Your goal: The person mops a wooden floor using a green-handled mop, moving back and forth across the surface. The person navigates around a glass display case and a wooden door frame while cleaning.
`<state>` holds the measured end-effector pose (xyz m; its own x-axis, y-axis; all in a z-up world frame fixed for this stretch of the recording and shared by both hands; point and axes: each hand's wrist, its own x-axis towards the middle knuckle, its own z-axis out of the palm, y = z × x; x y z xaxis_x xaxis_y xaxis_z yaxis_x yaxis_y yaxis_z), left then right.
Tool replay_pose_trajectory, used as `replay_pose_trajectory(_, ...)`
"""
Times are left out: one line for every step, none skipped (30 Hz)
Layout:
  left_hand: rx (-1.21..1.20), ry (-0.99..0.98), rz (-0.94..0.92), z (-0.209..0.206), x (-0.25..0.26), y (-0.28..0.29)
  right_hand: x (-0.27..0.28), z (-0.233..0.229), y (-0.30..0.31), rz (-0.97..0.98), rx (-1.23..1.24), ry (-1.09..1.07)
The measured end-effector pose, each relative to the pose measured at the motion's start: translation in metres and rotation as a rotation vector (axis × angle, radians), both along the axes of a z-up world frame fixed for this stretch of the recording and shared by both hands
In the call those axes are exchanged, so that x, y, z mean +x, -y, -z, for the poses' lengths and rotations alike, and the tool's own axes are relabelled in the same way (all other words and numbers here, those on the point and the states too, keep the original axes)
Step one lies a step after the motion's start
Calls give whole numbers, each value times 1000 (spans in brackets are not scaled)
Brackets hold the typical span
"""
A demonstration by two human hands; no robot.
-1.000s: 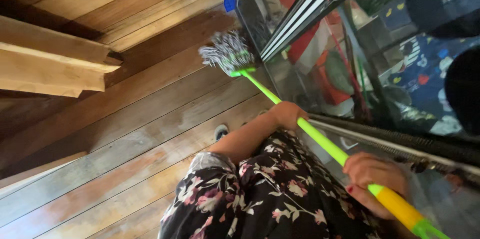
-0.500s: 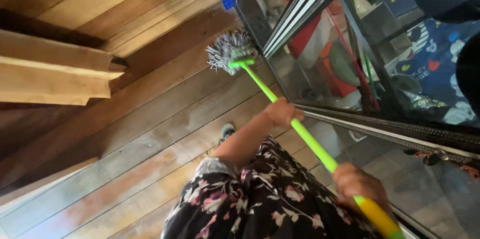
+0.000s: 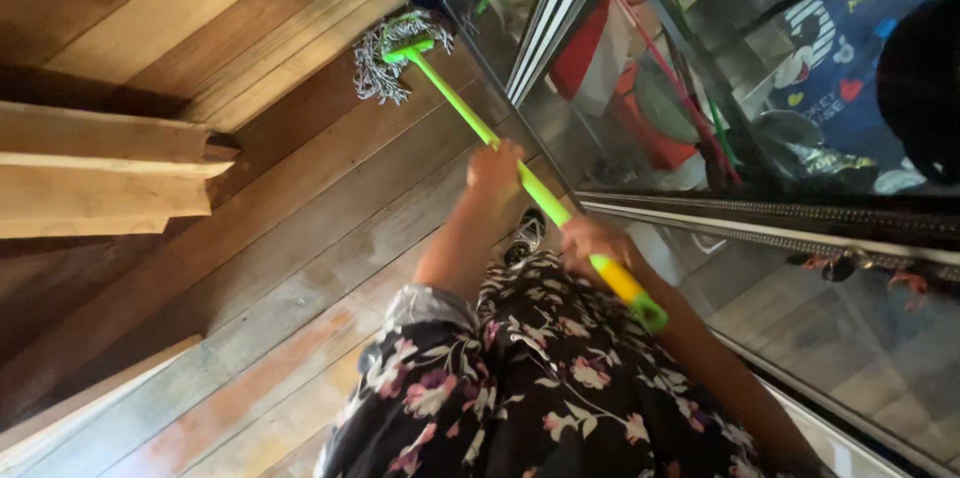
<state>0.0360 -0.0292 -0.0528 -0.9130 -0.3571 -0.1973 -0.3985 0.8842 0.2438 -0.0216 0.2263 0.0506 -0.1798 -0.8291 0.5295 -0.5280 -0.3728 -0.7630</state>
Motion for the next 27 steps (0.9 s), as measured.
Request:
replay_pose_trajectory(26, 125, 66, -11, 4, -13, 8, -11, -17, 6, 3, 58)
replay_pose_trajectory(54, 248, 118, -22, 9, -26, 16, -27, -37, -2, 9, 115)
replay_pose_trajectory(124, 212, 191, -31, 14, -36, 25, -43, -55, -10, 16, 172)
replay_pose_trajectory(201, 184, 258, -38, 24, -50, 37, -56, -65, -24, 28, 240)
replay_pose_trajectory(281, 134, 214, -42, 31, -69, 49, -67, -71, 0, -107, 317)
replay_pose_trajectory(351, 80, 178, -44, 34, -79, 58, -78, -74, 32, -253, 389)
replay_pose_trajectory(322, 45, 191, -43, 38, -82, 63, -90, -80, 51, -137, 332)
replay_pose_trajectory(302, 17, 209, -41, 48, -90, 70, -103, -92, 77, -13, 279)
replay_pose_trajectory(283, -11, 226, -37, 57, -95, 76, -110, -99, 101, 112, 225)
replay_pose_trajectory(218, 50, 297, -32, 54, -93, 74, -107, -99, 62, 114, 204)
replay_pose_trajectory(153, 113, 368, -25, 49, -88, 71, -100, -96, 24, 116, 183)
replay_pose_trajectory(90, 176, 438, -20, 47, -87, 69, -95, -95, -14, 122, 163)
replay_pose_trajectory(121, 113, 411, -16, 48, -88, 63, -90, -95, -78, 102, 157)
replay_pose_trajectory(146, 44, 385, -12, 44, -85, 50, -85, -91, -142, 79, 143)
replay_pose_trajectory(170, -26, 358, -10, 39, -82, 37, -82, -86, -205, 56, 129)
replay_pose_trajectory(168, -49, 339, -11, 39, -83, 33, -83, -84, -184, 48, 150)
replay_pose_trajectory(165, -73, 320, -15, 35, -80, 31, -85, -80, -162, 41, 170)
replay_pose_trajectory(154, -103, 303, -23, 26, -72, 24, -88, -72, -138, 28, 181)
replay_pose_trajectory(182, -101, 274, -33, 18, -66, 15, -94, -62, -128, -11, 197)
replay_pose_trajectory(211, -100, 245, -45, 12, -59, 7, -102, -51, -118, -48, 213)
replay_pose_trajectory(240, -100, 216, -56, 7, -51, 0, -110, -39, -106, -85, 229)
replay_pose_trajectory(258, -87, 176, -64, 10, -43, -3, -121, -32, -72, -72, 237)
replay_pose_trajectory(276, -74, 137, -68, 11, -37, -5, -132, -24, -38, -59, 246)
replay_pose_trajectory(325, -78, 135, -68, 7, -36, -5, -144, -19, -10, -47, 257)
replay_pose_trajectory(375, -82, 133, -63, 4, -36, -2, -157, -20, -30, -4, 249)
replay_pose_trajectory(410, -91, 117, -55, 1, -34, -3, -167, -14, -66, 26, 238)
replay_pose_trajectory(408, -192, 103, -45, -1, -40, -4, -176, -9, -102, 57, 226)
